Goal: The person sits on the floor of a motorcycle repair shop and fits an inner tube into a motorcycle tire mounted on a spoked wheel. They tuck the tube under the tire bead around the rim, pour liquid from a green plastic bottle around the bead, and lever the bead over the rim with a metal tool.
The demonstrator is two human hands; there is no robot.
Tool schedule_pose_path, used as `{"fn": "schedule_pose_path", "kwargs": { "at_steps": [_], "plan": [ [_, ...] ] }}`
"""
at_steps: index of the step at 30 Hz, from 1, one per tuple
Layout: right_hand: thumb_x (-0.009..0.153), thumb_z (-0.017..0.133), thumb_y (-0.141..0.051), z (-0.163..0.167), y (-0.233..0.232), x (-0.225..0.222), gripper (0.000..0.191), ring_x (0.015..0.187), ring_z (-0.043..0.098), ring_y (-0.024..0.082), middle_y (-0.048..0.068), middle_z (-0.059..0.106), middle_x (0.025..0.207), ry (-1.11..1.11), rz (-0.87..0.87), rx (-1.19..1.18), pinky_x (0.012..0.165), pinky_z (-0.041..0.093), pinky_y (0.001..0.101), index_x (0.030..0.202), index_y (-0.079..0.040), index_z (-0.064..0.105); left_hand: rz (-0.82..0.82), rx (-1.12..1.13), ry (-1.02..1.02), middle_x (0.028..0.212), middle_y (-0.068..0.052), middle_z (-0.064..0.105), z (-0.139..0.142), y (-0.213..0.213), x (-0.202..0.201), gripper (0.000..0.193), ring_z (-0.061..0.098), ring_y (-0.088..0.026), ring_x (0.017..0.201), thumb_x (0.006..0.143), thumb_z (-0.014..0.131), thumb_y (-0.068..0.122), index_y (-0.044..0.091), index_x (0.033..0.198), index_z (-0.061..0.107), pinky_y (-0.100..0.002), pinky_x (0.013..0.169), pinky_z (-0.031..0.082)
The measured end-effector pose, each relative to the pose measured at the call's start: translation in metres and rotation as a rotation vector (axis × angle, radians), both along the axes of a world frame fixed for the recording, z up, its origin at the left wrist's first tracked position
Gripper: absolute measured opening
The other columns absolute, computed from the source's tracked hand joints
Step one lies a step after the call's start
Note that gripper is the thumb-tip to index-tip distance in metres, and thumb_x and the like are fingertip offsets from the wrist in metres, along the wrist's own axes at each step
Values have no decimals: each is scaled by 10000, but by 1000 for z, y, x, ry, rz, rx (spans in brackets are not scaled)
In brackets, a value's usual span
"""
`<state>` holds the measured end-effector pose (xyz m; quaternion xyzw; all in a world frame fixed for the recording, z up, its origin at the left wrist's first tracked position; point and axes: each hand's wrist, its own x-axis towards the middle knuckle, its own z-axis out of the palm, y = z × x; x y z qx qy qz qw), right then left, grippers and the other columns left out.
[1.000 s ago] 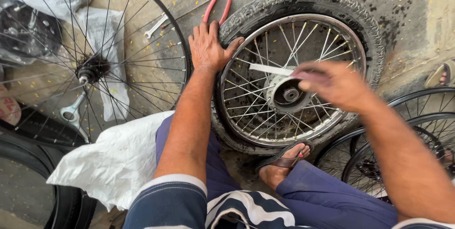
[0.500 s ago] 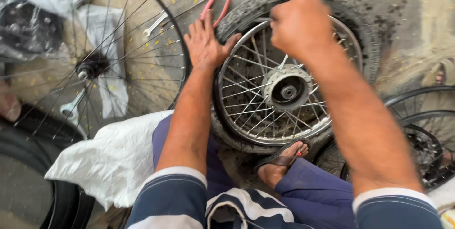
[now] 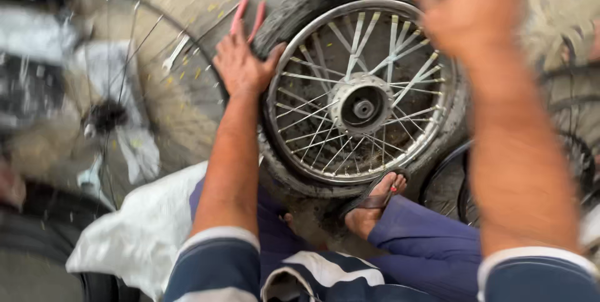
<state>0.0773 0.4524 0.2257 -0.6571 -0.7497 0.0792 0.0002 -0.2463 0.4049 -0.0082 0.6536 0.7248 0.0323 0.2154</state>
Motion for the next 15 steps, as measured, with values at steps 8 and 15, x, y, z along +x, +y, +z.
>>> {"fn": "schedule_pose_path", "kwargs": {
  "at_steps": [8, 15],
  "plan": [
    [903, 699, -147, 25, -125, 180, 204, 845, 673, 305, 134, 718, 983, 345, -500, 27, 748, 536, 411, 1093, -98, 756, -13, 12, 4, 1239, -201, 522, 9, -5, 4, 1085, 472, -399, 1172, 801, 753, 754, 91, 1564, 358, -548, 970, 355],
    [969, 809, -381, 7, -190, 237, 278, 808, 686, 368, 171, 734, 884, -296, -410, -25, 741, 548, 484, 1051, -115, 813, -79, 55, 35, 1474, -128, 512, 20, -9, 13, 1004, 490, -396, 1186, 875, 749, 729, 87, 1558, 387, -541, 968, 408]
  ]
}}
